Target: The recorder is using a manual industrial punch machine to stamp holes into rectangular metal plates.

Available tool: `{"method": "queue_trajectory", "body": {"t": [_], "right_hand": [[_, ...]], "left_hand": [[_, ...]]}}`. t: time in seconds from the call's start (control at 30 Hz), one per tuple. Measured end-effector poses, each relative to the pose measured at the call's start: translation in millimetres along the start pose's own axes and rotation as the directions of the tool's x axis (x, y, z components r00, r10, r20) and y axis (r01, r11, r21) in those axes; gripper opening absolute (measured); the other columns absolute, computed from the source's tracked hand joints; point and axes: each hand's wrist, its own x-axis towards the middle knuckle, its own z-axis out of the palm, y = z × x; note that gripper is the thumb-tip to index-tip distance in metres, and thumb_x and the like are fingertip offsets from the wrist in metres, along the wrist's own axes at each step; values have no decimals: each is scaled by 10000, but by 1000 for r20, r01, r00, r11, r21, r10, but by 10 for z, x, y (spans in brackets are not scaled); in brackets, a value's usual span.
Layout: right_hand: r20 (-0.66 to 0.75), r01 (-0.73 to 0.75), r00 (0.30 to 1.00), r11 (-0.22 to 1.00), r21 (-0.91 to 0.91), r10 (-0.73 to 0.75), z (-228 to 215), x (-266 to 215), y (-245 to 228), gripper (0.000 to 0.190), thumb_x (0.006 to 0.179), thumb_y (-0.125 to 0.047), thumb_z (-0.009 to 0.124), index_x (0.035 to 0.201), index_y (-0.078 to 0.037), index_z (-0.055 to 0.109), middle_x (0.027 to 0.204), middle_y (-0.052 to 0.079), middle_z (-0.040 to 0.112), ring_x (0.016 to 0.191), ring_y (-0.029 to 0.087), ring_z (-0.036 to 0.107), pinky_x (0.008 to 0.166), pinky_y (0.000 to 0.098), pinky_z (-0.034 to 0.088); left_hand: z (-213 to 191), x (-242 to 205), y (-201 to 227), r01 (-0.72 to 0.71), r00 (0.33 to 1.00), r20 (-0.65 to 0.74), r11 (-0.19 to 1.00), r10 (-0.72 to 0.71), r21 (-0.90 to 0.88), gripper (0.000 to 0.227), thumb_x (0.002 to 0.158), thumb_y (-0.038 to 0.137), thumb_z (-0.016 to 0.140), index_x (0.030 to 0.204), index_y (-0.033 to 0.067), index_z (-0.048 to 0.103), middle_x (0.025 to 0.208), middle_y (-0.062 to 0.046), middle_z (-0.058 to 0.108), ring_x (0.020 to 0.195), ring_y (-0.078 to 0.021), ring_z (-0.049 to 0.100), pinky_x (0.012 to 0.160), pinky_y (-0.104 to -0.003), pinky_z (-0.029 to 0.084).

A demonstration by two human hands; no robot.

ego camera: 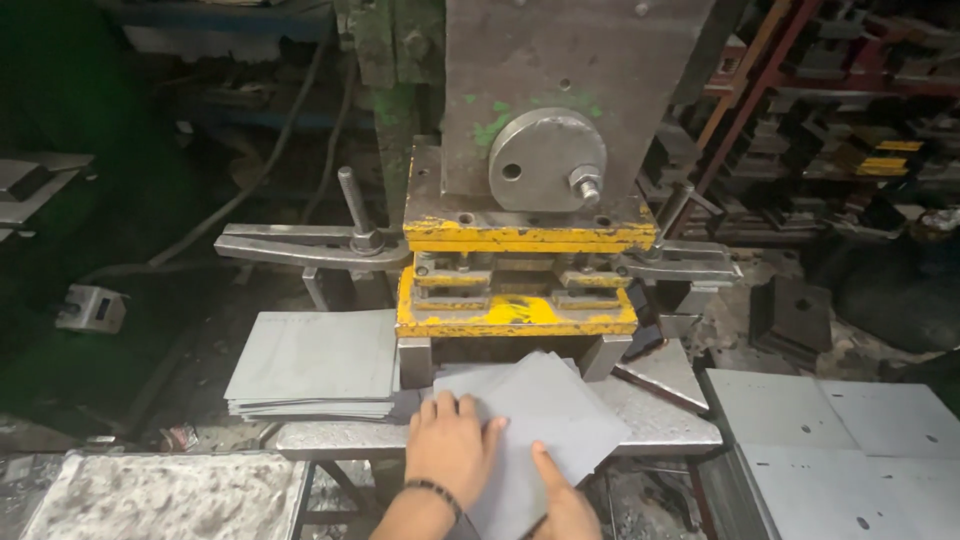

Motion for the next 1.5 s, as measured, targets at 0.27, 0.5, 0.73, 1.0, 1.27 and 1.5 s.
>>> {"method": "queue_trajectory", "body": {"t": [0.27,0.5,0.73,1.0,1.27,1.5], "right_hand": [[-81,77,985,802,-593,-154,-276,-49,-388,734,748,-379,840,1319,58,691,1310,176,747,1210,254,673,1071,379,466],[-82,-114,994,656,-747,79,-266,-115,-780,816,788,-442,784,1430,16,574,1380,201,667,1304,306,627,1142,400,409],[0,-188,968,721,-667,252,-224,-168,-1064,845,841,-372,751,1510,14,407,1371,250,593,1320,359,616,1137,450,432],[-87,-266,955,684,-679,285,-282,-117,-1050,845,826,-353,758,1492,53,435,1351,288,612,1246,371,666,1086,445,479],[-11,-30,1000,816,-578,30,-322,-136,-733,709,753,-270,833,1361,12,599,1295,185,743,1184,286,687,1030,410,510],[8,48,999,815,-578,-54,-185,-410,-699,706,760,-258,859,1355,41,626,1316,209,712,1227,279,684,1046,387,492]], "left_hand": [[400,-523,-232,86,994,-50,976,-97,-201,554,818,434,742,1236,80,655,1136,-179,589,1041,-396,559,868,-495,479],[1449,-563,-589,381,831,18,546,-556,-746,695,659,407,968,1133,16,643,1031,-197,648,767,-359,694,707,-435,608],[2644,-618,-934,-238,545,-835,942,-74,-238,392,682,400,915,940,192,707,768,-113,624,682,-251,637,656,-325,513],[1884,-473,-855,146,899,405,761,164,-632,509,979,431,613,1425,194,677,1076,-181,713,1003,-224,724,900,-279,563],[2095,-524,-433,568,822,539,187,-184,-801,674,833,422,808,1262,-88,701,1290,-181,734,1251,-238,689,1074,-318,503],[1188,-630,-162,404,913,398,-76,87,-912,770,771,271,846,1410,-26,536,1355,-173,713,1311,-246,644,1130,-374,436]]}}
